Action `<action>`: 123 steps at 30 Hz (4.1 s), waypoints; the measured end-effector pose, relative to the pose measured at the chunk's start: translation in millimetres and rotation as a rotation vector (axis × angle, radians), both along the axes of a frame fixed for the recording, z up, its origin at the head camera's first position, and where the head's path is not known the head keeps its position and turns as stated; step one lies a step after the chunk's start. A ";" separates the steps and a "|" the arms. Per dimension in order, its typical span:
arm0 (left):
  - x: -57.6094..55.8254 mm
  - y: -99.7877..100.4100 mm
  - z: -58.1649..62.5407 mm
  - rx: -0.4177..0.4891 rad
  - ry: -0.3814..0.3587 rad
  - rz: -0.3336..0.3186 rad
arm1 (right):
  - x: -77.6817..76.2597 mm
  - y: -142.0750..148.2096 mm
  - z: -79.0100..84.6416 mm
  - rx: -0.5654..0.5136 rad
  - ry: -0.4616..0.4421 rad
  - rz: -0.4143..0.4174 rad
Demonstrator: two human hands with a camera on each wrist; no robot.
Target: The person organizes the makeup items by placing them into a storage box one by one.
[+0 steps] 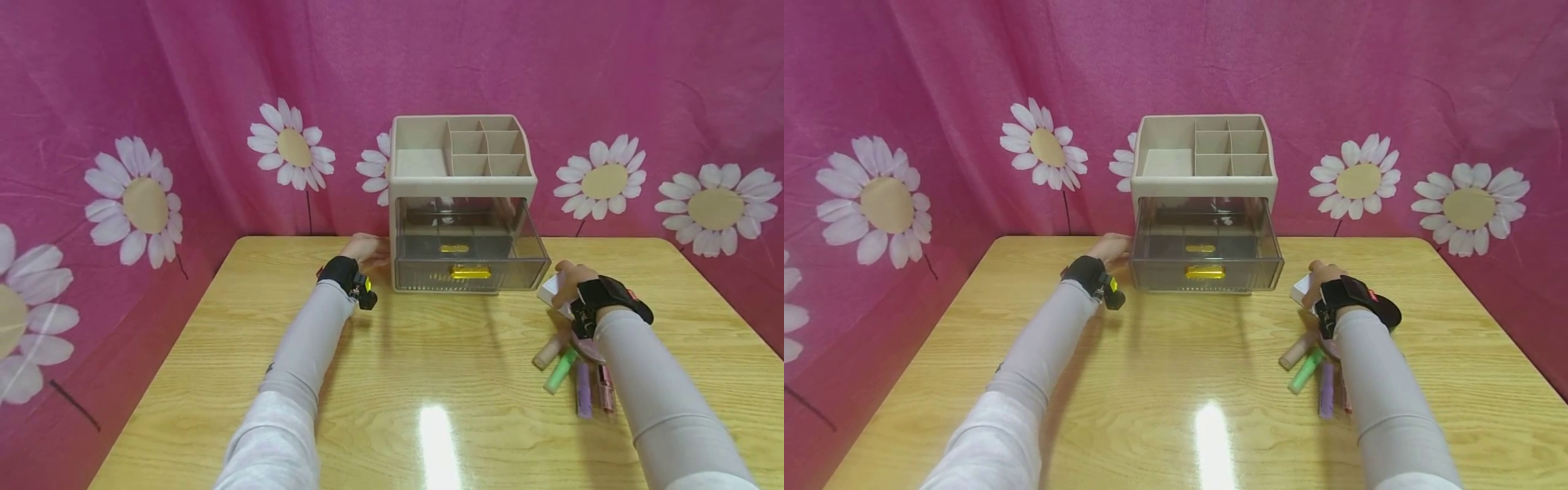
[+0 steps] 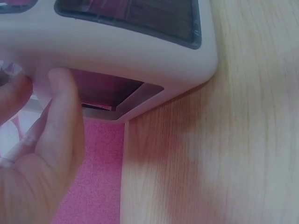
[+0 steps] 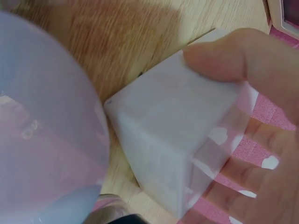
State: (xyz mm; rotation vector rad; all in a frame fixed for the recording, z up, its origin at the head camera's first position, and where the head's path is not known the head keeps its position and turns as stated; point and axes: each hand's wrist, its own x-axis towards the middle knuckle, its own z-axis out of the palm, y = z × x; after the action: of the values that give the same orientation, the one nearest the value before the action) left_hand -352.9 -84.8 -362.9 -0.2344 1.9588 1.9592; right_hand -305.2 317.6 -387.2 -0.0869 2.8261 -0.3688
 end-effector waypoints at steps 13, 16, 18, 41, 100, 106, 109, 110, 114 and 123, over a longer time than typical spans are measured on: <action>-0.9 -0.3 1.2 -0.026 -0.013 0.001 | -3.2 7.6 -4.4 -0.085 -0.045 -0.025; -0.6 -0.1 1.7 -0.030 -0.007 0.001 | -5.0 9.9 -0.9 -0.112 -0.030 -0.014; -0.3 -0.2 1.6 -0.029 -0.002 0.001 | -7.1 10.6 4.8 -0.128 -0.005 0.000; -5.1 -0.9 -3.9 -0.073 0.012 -0.008 | 27.0 0.2 151.9 -0.191 0.184 0.251; -6.9 -3.3 -11.5 0.017 0.030 -0.005 | 30.1 -221.7 206.1 0.116 -0.101 0.623; -0.8 0.1 -1.8 -0.019 0.015 0.014 | 27.1 -229.7 199.5 0.198 -0.063 0.638; -9.8 -1.1 -10.8 -0.018 0.017 0.005 | 25.8 -232.2 196.2 0.246 -0.029 0.662; -15.8 -2.6 -16.8 -0.004 0.021 -0.005 | 25.2 -232.9 195.2 0.256 -0.023 0.672; -27.1 -5.1 -27.9 0.029 0.018 -0.013 | 23.1 -236.1 192.2 0.285 -0.022 0.685; 15.8 1.9 19.1 -0.020 -0.011 -0.019 | 18.8 -238.0 187.3 0.309 -0.043 0.653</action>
State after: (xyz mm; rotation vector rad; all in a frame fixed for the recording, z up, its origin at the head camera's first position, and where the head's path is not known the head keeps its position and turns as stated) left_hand -337.1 -82.9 -343.8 -0.2301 1.9682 1.9231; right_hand -286.5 79.6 -199.9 -0.8850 2.5810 0.2064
